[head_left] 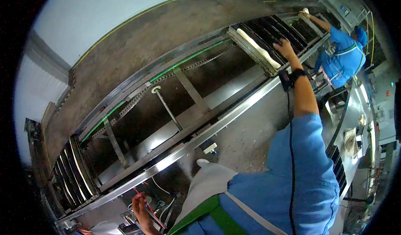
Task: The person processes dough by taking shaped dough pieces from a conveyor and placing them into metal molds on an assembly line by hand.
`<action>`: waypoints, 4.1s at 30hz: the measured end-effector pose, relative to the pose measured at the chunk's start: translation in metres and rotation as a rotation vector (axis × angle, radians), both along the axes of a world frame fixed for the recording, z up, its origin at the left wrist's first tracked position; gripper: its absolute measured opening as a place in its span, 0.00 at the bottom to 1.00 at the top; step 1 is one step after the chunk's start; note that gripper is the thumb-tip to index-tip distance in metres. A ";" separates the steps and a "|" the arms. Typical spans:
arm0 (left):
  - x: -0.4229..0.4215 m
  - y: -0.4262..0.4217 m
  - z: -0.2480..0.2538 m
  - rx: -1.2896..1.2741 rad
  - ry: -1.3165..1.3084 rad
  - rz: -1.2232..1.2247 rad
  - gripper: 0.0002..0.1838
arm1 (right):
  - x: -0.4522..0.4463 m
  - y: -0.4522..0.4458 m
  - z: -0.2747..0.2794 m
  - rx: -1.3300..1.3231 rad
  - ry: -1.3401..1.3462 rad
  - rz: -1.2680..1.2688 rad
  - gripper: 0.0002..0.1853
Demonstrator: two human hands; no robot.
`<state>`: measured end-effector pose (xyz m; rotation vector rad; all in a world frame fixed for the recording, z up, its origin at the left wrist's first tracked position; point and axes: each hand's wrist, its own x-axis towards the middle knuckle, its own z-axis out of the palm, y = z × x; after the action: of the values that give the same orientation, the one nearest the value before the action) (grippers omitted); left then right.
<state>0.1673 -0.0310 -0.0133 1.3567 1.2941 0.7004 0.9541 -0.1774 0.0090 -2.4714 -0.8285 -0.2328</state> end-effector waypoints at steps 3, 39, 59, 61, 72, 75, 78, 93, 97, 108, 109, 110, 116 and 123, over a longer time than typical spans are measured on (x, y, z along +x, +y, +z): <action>0.003 0.001 0.001 0.021 -0.026 0.017 0.08 | -0.039 -0.023 -0.032 -0.156 -0.013 -0.185 0.29; -0.014 -0.084 0.014 -0.050 -0.024 0.208 0.11 | -0.140 0.186 -0.058 -0.315 0.142 0.577 0.17; -0.025 -0.138 0.039 -0.039 0.214 0.284 0.12 | -0.214 0.272 -0.091 -0.246 -0.084 0.549 0.12; -0.019 -0.140 0.039 -0.026 0.191 0.336 0.12 | -0.227 0.289 -0.086 -0.281 -0.070 0.495 0.13; -0.013 -0.137 0.035 -0.081 0.114 0.368 0.14 | -0.249 0.218 -0.014 -0.383 0.451 1.032 0.15; 0.005 -0.123 0.042 -0.069 0.102 0.299 0.13 | -0.287 0.167 -0.063 -0.141 0.144 1.314 0.12; 0.001 -0.116 0.026 -0.053 0.005 0.239 0.11 | -0.373 0.128 -0.065 -0.396 -0.296 1.121 0.12; -0.104 -0.267 -0.014 -0.037 0.162 0.365 0.13 | -0.408 0.019 -0.088 -0.386 0.185 0.809 0.34; -0.150 -0.336 -0.063 -0.090 0.218 0.590 0.13 | -0.446 0.039 -0.081 -0.527 0.070 0.871 0.36; -0.277 -0.417 -0.124 -0.275 1.271 0.936 0.30 | -0.534 0.133 -0.094 -0.469 -0.351 1.222 0.32; -0.284 -0.414 -0.121 -0.353 1.227 0.850 0.29 | -0.535 0.133 -0.087 -0.431 -0.436 1.275 0.32; -0.289 -0.406 -0.121 -0.352 1.221 0.849 0.29 | -0.535 0.131 -0.077 -0.392 -0.522 1.326 0.32; -0.302 -0.443 -0.144 -0.125 1.025 1.013 0.32 | -0.454 0.106 -0.090 -0.425 -0.569 1.073 0.36; -0.337 -0.534 -0.133 -0.755 0.823 1.999 0.31 | -0.447 0.104 -0.094 -0.353 -0.623 1.190 0.32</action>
<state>-0.1692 -0.5653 -0.1464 -0.8345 2.9988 0.6374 0.5071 -0.0732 -0.0854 -1.7192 -2.5708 -0.4247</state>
